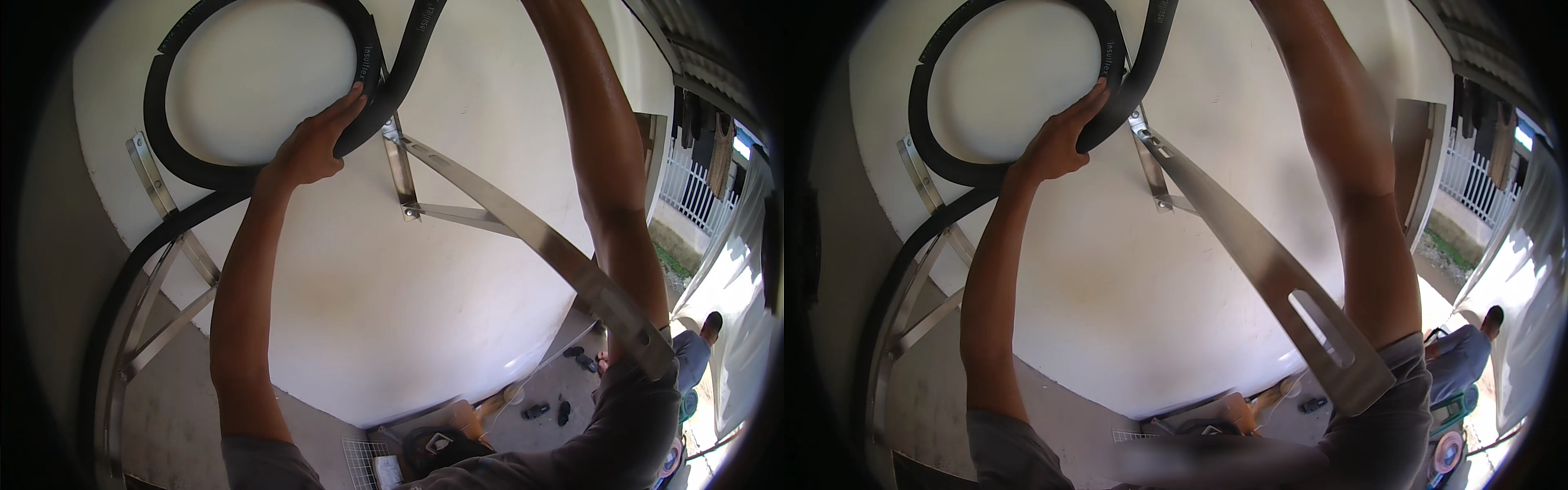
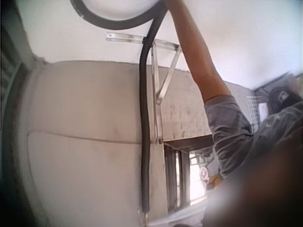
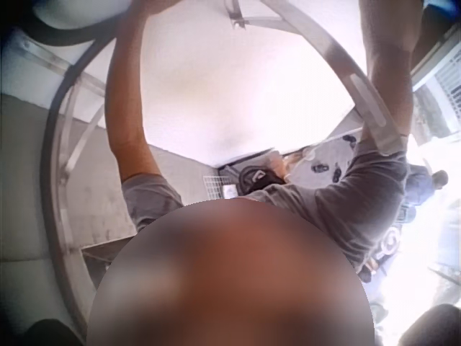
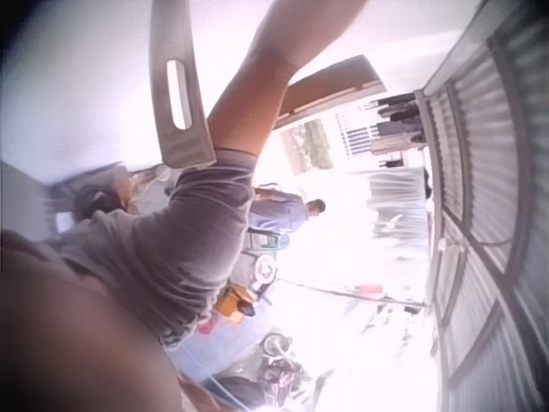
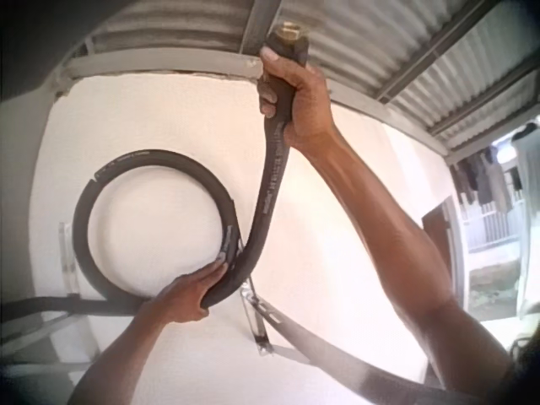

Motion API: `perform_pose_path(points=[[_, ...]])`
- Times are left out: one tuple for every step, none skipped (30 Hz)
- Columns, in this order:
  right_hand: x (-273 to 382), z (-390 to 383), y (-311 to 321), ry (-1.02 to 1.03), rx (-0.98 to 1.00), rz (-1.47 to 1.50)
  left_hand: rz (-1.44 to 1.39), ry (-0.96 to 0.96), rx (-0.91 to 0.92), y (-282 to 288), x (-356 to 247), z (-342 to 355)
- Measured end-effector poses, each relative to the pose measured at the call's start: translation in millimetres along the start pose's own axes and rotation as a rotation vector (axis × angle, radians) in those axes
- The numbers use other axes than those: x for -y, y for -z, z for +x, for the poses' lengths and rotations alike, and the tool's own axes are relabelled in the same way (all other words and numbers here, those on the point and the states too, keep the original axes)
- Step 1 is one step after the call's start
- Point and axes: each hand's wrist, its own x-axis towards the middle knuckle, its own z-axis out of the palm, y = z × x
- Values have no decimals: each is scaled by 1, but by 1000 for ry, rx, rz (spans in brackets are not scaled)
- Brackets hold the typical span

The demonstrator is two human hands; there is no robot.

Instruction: The person connects copper pipes to a wall-mounted fixture using two wrenches, then wraps a black insulated hose around the pipes and secures it to metal brackets. The person uses both hands to tighten fittings and position the hose.

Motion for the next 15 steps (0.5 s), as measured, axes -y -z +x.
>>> perform_pose_path(points=[[3,-7,11,27,-45,98,23,-17,-18,0,0,0],[10,-20,24,-16,-186,186,41,-47,-39,0,1,0],[13,-28,33,87,-106,189,55,-51,-38,0,2,0],[18,-40,42,125,-172,207,67,-70,-46,1,3,1],[22,-54,48,177,-365,210,76,-87,-50,1,4,1],[24,-67,53,250,-400,190,78,-93,-48,1,5,2],[30,-82,58,270,-388,183,83,-98,-46,1,5,2],[33,-93,61,289,-378,178,85,-109,-54,1,5,3],[33,-99,62,310,-389,152,86,-92,-40,1,5,2],[35,-100,64,290,-325,109,85,-80,-38,1,5,2],[37,-98,64,267,-271,68,91,-72,-28,1,4,1],[42,-92,65,241,-221,24,68,-57,-21,0,3,0],[48,-83,64,164,-36,75,49,-50,-24,-1,3,0],[58,-68,63,84,156,113,27,-48,-32,-2,2,0],[70,-51,61,-4,343,134,28,-34,-31,-4,2,0]])
